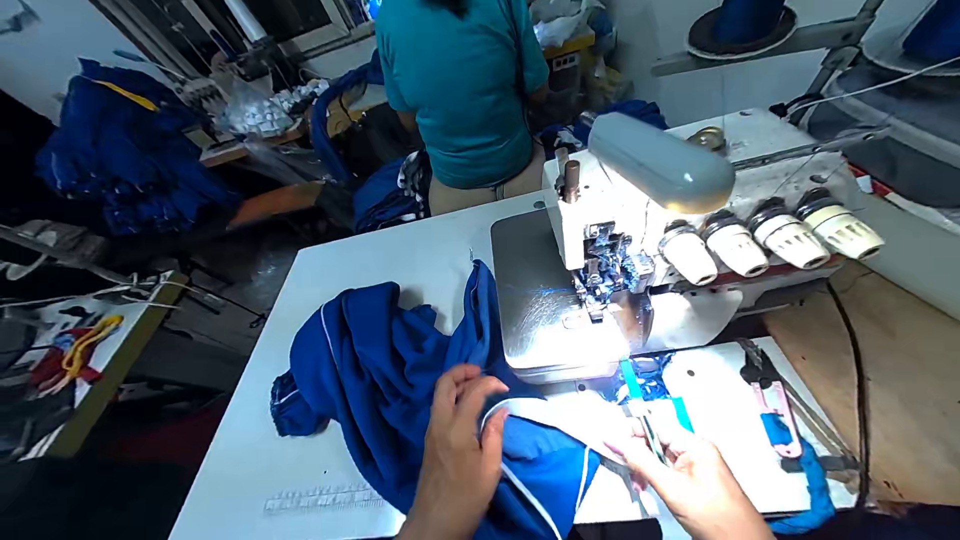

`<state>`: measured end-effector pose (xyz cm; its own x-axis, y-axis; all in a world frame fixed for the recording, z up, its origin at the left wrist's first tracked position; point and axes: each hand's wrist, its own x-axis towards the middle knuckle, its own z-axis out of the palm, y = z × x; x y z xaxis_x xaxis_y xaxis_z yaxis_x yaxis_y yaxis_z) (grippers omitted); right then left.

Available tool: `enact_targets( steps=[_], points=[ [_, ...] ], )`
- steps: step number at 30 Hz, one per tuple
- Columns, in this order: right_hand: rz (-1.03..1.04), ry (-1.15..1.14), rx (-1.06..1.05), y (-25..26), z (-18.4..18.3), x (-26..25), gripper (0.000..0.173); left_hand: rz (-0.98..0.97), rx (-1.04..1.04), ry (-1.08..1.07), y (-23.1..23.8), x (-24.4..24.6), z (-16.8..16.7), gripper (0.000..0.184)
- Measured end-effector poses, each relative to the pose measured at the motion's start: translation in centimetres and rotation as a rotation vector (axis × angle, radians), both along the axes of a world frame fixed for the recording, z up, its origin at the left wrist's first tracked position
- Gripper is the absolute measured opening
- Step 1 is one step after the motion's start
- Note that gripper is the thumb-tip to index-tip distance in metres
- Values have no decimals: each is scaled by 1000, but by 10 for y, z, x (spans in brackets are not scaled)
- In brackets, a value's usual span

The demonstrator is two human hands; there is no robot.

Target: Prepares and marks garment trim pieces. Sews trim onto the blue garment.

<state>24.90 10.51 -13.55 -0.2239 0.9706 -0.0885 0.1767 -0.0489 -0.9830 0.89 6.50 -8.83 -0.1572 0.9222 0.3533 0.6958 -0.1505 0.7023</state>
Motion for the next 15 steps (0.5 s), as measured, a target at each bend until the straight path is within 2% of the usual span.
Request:
enact_targets(
  steps=[1, 2, 4, 5, 7, 9, 11, 15],
  points=[
    [-23, -16, 20, 1, -1, -2, 19, -70, 175, 153, -9, 5, -9, 13],
    [-40, -42, 36, 1, -2, -3, 21, -212, 263, 232, -21, 10, -15, 10],
    [-50, -99, 89, 0, -2, -5, 24, -605, 291, 297, -39, 19, -23, 14],
    [-49, -124, 115, 0, -3, -5, 24, -718, 233, 343, -43, 20, -30, 21],
    [-51, -135, 151, 1, -4, -5, 22, -755, 127, 450, -50, 14, -45, 38],
    [-40, -120, 148, 1, -1, -4, 17, -739, 160, 433, -50, 9, -48, 25],
    [-37, -95, 120, 0, 2, -1, 16, -721, 176, 323, -50, 8, -41, 12],
    [-23, -59, 120, -4, 4, 6, 19, -760, 99, 118, -43, 11, -14, 16]
  ],
)
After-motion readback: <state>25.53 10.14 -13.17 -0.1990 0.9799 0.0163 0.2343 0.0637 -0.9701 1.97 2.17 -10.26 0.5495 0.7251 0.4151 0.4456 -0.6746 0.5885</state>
